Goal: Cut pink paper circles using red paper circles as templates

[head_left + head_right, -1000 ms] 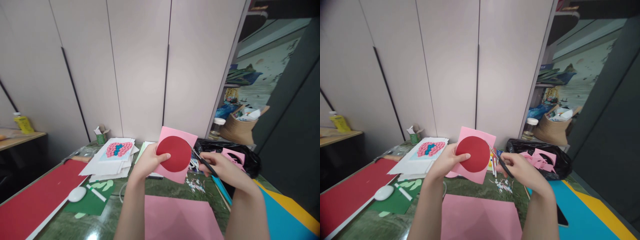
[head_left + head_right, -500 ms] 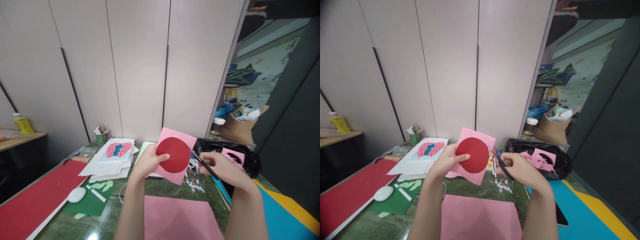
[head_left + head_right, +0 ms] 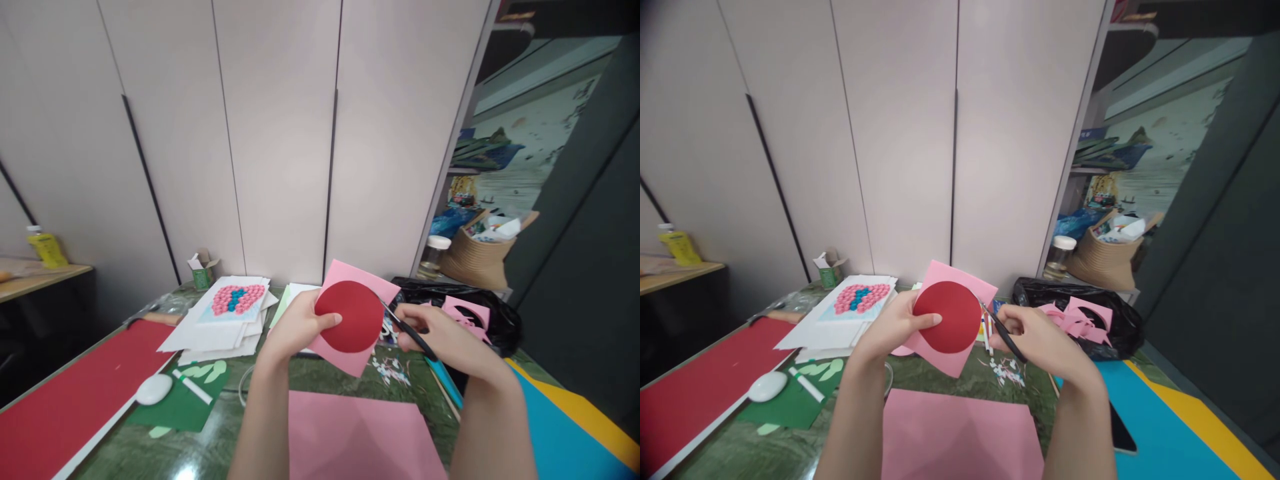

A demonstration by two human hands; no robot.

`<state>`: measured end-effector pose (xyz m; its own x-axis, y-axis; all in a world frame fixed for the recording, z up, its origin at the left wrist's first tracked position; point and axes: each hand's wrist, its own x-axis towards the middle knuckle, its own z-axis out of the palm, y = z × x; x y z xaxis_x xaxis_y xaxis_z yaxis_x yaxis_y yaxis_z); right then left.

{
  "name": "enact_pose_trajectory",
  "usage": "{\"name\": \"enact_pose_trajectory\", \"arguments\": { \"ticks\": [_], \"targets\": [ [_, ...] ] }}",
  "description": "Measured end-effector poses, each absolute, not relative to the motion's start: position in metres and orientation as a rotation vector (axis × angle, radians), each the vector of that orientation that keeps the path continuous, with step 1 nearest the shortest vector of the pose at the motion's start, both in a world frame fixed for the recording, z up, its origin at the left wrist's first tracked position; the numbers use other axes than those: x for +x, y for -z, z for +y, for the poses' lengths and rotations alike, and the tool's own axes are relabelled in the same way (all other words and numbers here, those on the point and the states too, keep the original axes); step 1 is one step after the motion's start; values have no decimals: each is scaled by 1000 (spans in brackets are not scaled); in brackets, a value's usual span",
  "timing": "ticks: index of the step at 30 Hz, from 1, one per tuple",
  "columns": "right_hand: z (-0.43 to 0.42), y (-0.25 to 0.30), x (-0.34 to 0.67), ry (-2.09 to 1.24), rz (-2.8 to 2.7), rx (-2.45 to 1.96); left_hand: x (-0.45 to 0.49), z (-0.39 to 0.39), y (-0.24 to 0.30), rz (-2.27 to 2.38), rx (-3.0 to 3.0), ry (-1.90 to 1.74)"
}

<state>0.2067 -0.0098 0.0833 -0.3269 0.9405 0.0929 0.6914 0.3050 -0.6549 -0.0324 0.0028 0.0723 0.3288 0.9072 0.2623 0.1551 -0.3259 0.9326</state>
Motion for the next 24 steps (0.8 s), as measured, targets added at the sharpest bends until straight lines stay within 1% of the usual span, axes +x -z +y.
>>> {"name": "enact_pose_trajectory", "arguments": {
  "ticks": [6, 24],
  "targets": [
    [-10, -83, 207, -777, -2093, -1423, -32, 2, -73, 983, 1711, -1071],
    [-14, -85, 210, -756, -2088, -1393, -31, 0, -75, 1023, 1705, -1035]
  ]
}}
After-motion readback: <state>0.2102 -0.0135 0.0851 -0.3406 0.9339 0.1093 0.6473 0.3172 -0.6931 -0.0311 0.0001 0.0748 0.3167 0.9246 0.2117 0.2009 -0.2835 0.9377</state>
